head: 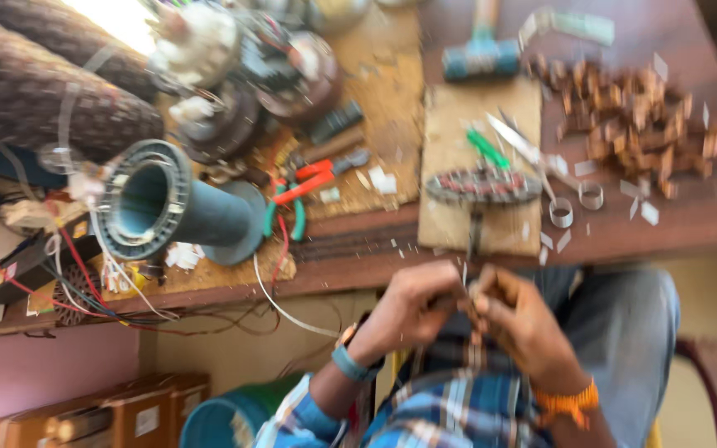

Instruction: The person cuts small white insulating pieces with scissors and inserts them into slots of a motor rotor. They use a screwdriver to adjust the rotor and repeat the cutting and insertion process throughout the clip.

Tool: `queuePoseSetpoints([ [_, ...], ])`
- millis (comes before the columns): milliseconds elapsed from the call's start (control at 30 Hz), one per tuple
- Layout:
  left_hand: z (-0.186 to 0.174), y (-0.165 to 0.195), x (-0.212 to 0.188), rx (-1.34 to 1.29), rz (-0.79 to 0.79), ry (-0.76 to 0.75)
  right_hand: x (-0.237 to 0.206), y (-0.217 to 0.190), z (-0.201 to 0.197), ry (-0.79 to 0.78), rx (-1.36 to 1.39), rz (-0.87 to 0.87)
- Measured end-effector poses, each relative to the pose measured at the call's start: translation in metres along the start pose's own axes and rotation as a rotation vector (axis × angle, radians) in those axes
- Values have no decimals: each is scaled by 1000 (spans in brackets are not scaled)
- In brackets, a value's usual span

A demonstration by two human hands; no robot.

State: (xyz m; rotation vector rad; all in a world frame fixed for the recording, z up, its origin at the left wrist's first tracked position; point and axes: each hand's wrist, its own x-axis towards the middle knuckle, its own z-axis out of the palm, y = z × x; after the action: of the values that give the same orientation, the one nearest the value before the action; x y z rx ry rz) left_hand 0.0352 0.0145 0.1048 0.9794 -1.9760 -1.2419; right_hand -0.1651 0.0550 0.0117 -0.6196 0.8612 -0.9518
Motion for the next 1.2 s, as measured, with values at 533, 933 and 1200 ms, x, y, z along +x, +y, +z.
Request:
queuePoseSetpoints([
  [533,-3,15,63,606,570,128,-5,-5,-32,-52,507,-315],
  [933,-18,-30,111,513,389,175,-33,-49,-5,385,-192,-761],
  [1200,-31,-22,96,380,179,223,27,-80,14,335,-602,-1178],
])
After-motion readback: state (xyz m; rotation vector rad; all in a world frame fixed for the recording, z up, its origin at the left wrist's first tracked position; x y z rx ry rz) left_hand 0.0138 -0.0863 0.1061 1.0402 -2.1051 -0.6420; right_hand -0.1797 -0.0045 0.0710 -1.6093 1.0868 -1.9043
